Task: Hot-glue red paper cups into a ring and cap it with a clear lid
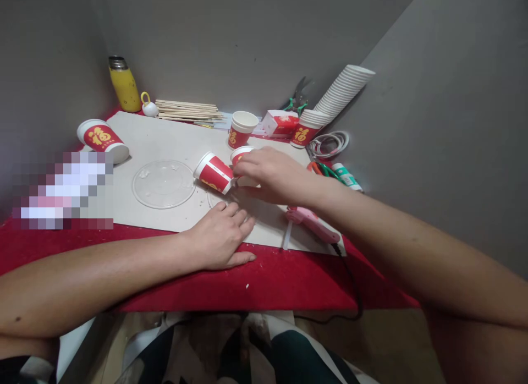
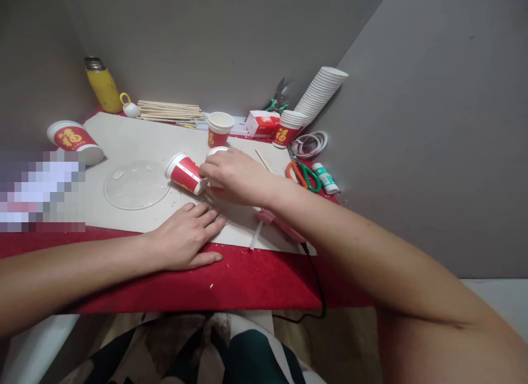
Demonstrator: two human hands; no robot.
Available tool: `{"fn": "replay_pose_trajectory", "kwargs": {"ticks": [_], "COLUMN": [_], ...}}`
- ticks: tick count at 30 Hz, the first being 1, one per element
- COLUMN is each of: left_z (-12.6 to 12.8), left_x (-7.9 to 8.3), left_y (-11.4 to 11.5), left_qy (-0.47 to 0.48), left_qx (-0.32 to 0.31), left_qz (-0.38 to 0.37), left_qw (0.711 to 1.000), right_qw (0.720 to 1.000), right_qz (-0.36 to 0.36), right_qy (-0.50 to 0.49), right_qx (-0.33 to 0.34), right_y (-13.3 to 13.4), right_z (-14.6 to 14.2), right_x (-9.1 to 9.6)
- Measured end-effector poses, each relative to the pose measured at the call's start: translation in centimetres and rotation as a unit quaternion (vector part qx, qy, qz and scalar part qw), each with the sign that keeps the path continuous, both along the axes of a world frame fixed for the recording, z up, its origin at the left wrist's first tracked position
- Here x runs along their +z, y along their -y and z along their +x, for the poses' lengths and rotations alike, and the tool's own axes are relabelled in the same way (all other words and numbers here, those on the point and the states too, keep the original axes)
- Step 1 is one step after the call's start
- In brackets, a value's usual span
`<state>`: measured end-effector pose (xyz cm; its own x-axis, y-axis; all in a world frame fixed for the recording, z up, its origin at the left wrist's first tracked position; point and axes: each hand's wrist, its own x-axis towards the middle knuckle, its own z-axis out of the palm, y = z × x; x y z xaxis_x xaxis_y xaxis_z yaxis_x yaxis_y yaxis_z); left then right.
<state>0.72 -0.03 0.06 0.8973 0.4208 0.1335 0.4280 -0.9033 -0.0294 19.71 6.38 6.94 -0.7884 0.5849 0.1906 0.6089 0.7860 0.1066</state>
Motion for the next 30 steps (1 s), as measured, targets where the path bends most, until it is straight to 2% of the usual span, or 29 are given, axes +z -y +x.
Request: {"fn": "replay_pose_trajectory", "kwargs": {"ticks": [2,5,9,22,30], "left_z": [0.0,-0.1,0.0,0.2,0.1], "left_x": [0.1,0.3,0.2,0.0,0.2], "left_y": [0.0,-0.1,-0.2,-0.1,-0.1], "left_qy": [0.001,0.004,0.004,-0.006,-0.007], "left_qx": [0.001,0.002,0.001,0.004,0.004], "left_qz": [-0.008,-0.014,-0.013,-0.007,-0.001], "left_qw": [1.000,1.000,1.000,1.000,1.000], "right_qw": [0.997,0.990,0.984,0.987,0.989], "right_qz": [0.060,0.125,0.166,0.142,0.132], "right_qy": [0.049,0.063,0.063,0.078,0.062], "right_qx": [0.005,0.006,0.027,0.015,-0.023], "right_y": [0.4,0.0,-1.0,-1.9,-2.2], "right_z": [-0.3,-1.1,-1.4,-1.6,-1.7], "right_x": [-1.1,-2.3,-3.0,-3.8,-4.0]}}
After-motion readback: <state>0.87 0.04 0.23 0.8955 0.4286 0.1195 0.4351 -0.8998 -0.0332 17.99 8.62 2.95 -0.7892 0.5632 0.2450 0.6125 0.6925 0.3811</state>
